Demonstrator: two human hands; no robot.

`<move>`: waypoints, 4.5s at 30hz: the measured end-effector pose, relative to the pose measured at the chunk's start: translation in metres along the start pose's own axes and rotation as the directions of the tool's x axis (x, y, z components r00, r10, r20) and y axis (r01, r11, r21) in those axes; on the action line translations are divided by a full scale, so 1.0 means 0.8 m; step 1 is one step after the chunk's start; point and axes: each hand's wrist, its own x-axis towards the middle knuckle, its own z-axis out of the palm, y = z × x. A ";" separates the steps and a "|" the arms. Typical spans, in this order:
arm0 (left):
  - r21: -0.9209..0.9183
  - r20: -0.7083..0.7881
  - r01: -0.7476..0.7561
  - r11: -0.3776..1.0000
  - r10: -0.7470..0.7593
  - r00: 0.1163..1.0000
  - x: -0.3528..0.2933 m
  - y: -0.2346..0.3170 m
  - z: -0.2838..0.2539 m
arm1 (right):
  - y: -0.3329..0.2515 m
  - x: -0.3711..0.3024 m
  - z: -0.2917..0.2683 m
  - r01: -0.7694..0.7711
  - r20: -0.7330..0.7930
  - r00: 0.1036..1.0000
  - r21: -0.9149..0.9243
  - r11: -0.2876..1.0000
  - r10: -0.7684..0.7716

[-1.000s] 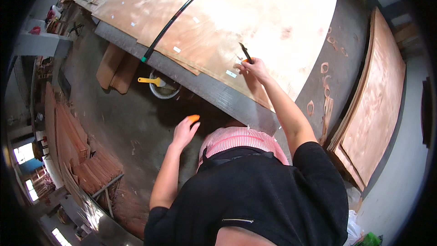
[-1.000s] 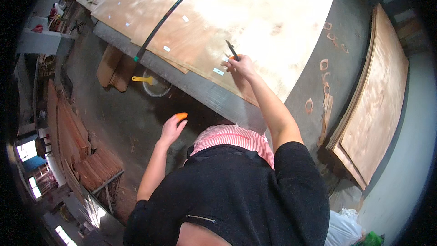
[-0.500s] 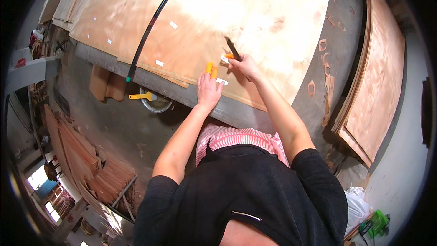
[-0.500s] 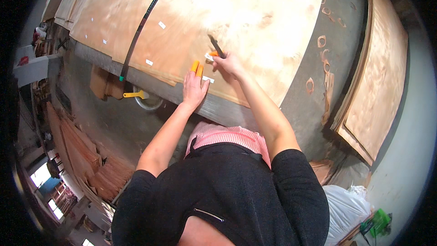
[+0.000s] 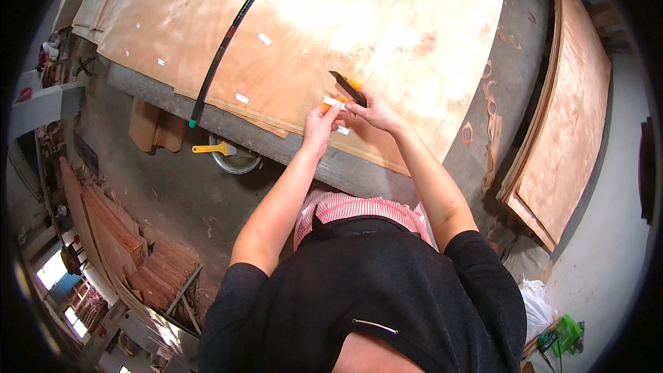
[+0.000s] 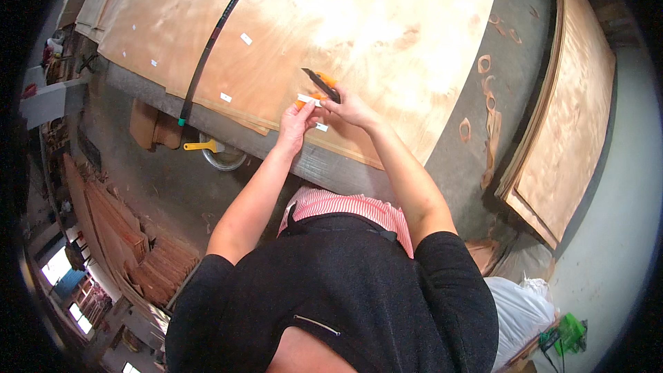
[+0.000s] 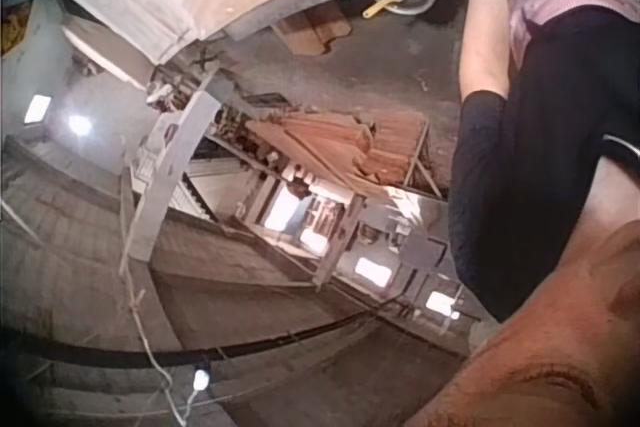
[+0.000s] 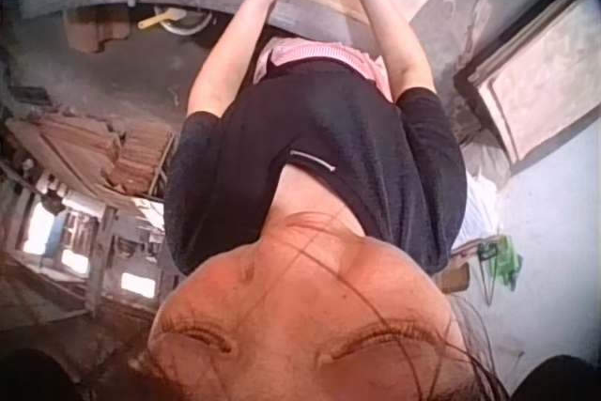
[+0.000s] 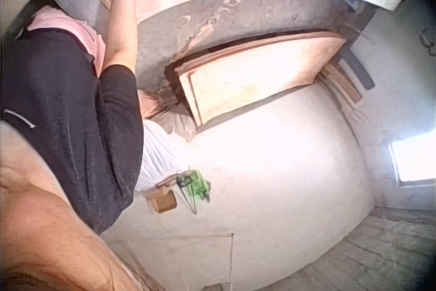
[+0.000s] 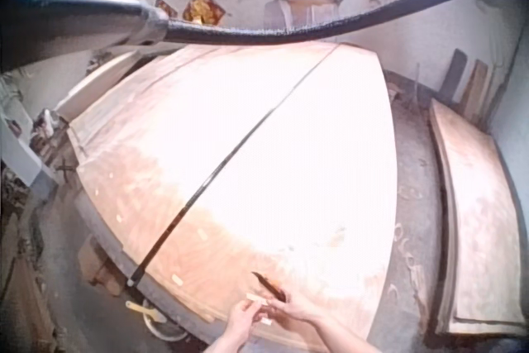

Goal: The person uses a utility knife to cut a thin sheet of wood veneer on a large workbench. They trace a curved line on the veneer, cut along the marked path, and then remove the cut piece. The person repeats this process with another sheet of veneer.

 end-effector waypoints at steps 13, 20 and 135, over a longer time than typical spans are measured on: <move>0.888 0.364 -0.459 0.009 0.594 0.717 0.004 -0.003 -0.013 | 0.027 0.000 0.006 -0.192 -0.304 0.946 -0.242 0.951 0.113; 0.846 0.526 -0.508 -0.162 0.412 0.744 -0.005 -0.012 -0.009 | 0.040 0.001 0.004 -0.126 -0.322 0.947 -0.404 0.906 -0.012; 0.532 0.586 0.050 0.845 -0.410 0.700 -0.129 0.080 -0.211 | -0.016 -0.096 0.220 -0.072 -0.661 0.742 0.087 0.994 0.112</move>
